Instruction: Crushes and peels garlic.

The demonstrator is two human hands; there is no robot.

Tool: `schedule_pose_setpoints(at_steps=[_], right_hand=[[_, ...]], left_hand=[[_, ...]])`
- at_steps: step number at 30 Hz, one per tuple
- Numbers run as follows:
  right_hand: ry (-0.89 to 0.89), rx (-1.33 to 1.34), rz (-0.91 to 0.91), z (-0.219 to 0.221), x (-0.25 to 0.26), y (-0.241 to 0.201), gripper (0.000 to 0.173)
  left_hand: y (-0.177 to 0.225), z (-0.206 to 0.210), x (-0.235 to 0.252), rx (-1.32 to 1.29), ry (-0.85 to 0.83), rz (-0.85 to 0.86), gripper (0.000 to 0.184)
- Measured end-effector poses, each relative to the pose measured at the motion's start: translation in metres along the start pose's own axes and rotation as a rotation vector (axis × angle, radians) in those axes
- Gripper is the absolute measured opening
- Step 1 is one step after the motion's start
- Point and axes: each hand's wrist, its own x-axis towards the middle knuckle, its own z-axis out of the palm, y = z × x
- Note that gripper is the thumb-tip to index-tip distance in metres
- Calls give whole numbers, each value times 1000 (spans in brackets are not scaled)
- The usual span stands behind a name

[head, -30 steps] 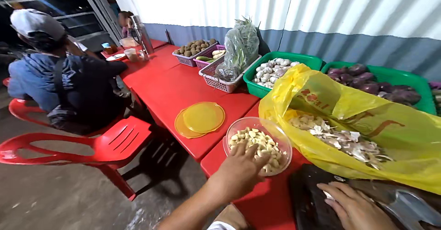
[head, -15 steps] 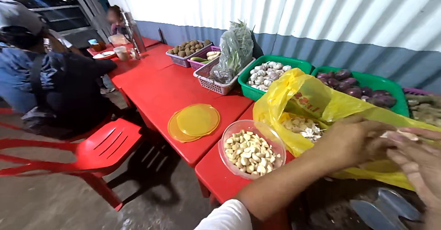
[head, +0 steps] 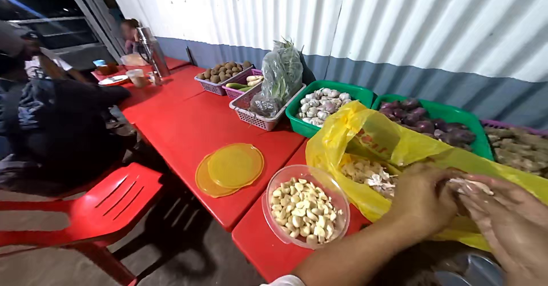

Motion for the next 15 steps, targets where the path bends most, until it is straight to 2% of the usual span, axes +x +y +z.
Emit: schedule_pose_setpoints(at_steps=[3,6,8,15], right_hand=[[67,-18,-39,15,-10,-7,22],[152,-62,28,28,-12,-9,21],[176,-63,69,28,-9,-6,21],[178,-7,144,22,-6,0,20]], left_hand=[[-4,5,-5,38,52,3,27],[-14,17,-9,246,35,15,32],[-14,21,-8,355,24,16,29],[-15,27,-9,385,87,22,24]])
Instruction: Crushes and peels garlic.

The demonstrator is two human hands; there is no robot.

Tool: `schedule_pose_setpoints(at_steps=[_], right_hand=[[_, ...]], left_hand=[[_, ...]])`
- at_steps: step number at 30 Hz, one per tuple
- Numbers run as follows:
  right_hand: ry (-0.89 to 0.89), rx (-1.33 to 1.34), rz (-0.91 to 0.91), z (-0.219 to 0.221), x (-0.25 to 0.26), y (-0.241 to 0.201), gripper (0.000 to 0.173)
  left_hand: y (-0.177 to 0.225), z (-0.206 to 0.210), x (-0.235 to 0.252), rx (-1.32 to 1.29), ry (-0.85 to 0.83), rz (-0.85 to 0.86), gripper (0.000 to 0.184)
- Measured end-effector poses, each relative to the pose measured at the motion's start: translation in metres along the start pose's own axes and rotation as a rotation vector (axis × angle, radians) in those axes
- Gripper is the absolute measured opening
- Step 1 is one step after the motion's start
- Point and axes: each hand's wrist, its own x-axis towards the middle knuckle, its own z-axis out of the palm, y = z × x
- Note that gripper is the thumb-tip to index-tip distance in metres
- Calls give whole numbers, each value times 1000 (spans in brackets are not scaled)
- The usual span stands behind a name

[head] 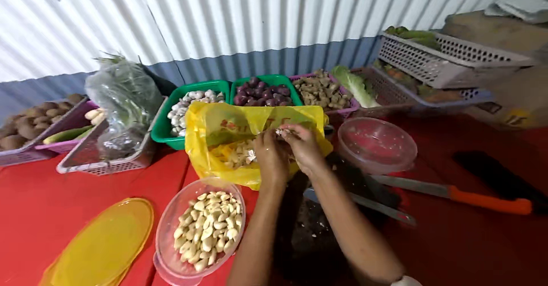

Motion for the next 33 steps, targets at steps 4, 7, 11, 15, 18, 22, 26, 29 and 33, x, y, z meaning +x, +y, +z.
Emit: schedule_pose_setpoints(at_steps=[4,7,11,15,18,22,26,29,33], right_hand=[[-9,74,55,-1,0,0,22],[-27,211,112,-2,-1,-5,22],[-67,421,200,-10,1,-13,25],[-62,628,317,-16,5,-14,26],[-22,662,347,-19,6,-17,28],[10,471,301,-19,3,-22,34],[-74,133,94,-17,-4,-15,23],[-56,-50,-85,-17,-6,-9,21],[-56,-38,-211,-10,-3,-4,12]], left_hand=[[-4,2,0,-28,26,-4,22],[-9,0,2,-118,30,-27,23],[-12,-4,9,-525,27,-224,21],[-1,-9,12,-990,25,-480,23],[6,-15,13,-1106,-7,-577,24],[6,-15,11,-1050,-32,-515,29],[3,-14,9,-918,-24,-418,27],[3,-11,8,-879,-3,-344,23],[9,-27,11,-964,-56,-354,22]])
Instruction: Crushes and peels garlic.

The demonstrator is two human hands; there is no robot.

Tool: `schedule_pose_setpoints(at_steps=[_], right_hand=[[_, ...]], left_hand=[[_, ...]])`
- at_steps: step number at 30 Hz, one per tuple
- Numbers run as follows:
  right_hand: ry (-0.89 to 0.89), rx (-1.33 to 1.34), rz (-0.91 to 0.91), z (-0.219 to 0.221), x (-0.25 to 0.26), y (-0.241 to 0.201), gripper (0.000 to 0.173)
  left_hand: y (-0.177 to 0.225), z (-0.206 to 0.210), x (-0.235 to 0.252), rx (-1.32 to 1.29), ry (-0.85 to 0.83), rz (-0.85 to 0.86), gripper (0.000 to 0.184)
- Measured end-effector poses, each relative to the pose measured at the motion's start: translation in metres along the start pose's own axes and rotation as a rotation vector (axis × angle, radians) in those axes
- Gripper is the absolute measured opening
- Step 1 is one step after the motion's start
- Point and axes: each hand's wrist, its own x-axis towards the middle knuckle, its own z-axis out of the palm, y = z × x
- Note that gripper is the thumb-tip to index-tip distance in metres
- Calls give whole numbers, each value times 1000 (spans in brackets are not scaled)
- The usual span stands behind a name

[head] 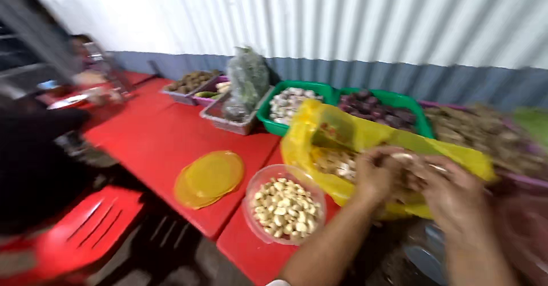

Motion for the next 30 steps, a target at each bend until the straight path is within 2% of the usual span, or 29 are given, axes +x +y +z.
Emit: schedule_pose_setpoints(at_steps=[2,5,11,14,17,21,24,27,30], right_hand=[[15,-41,-45,1,2,4,11],[15,-159,-119,4,3,8,25],[13,-294,-84,5,1,7,35],[43,-481,-201,3,4,9,37],[72,-622,-318,1,7,11,31],[28,-638,-376,-2,8,15,28],[51,-651,-345,-8,13,21,32],[73,-693,-304,-18,17,28,36],[26,-684,-250,-15,3,0,28]], left_hand=[[7,-2,-1,-28,-3,-40,23],[11,-2,-2,-91,-6,-85,20],[12,-2,-1,-275,-27,-171,22],[12,-4,-2,-19,-86,-43,25],[7,-3,-2,226,-129,110,23],[5,-3,2,218,-118,71,22],[9,-2,2,214,-81,47,24],[16,-9,2,261,-32,98,30],[16,-15,4,221,15,122,29]])
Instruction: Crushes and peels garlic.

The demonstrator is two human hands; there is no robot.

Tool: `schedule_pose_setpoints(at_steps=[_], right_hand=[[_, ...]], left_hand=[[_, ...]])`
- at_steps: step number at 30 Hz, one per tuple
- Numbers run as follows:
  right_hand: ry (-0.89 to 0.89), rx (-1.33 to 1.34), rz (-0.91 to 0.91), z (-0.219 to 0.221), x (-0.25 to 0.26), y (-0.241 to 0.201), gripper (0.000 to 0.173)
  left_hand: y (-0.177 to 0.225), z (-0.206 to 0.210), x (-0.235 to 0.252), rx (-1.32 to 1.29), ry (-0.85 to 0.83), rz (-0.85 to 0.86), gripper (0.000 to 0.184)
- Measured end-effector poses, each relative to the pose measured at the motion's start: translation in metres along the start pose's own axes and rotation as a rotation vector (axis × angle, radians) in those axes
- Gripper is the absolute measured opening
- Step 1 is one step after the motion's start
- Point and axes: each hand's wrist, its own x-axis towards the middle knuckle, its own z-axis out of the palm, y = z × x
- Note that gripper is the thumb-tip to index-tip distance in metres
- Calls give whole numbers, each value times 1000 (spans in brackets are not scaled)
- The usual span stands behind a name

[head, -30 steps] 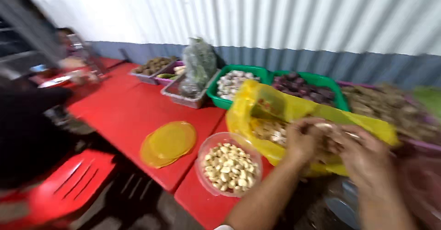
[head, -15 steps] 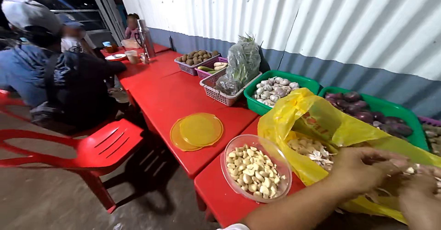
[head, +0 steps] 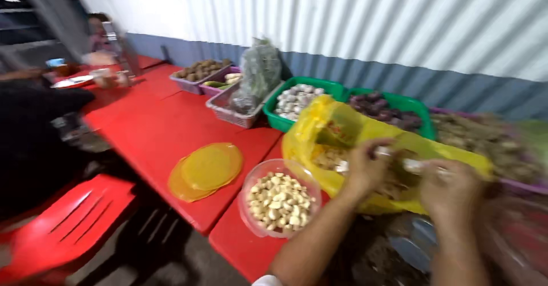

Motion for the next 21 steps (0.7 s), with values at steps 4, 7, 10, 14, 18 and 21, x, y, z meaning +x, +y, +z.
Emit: schedule_pose_setpoints(at_steps=[4,7,10,14,18,21], right_hand=[[-114,-9,160,-3,4,-13,25],[-76,46,196,-3,6,-13,25],[-21,252,199,-4,5,-12,24],[-2,464,192,-2,3,-13,12],[-76,511,280,1,0,-26,20],[-124,591,348,4,-2,-29,22]], left_hand=[[-11,3,5,-83,-53,-56,28],[-14,9,5,-163,-103,-110,31],[-11,12,2,-243,-109,-167,32],[-9,11,-1,-206,-31,-156,26],[-18,8,-1,-51,13,-82,19],[-19,6,-4,74,39,45,14]])
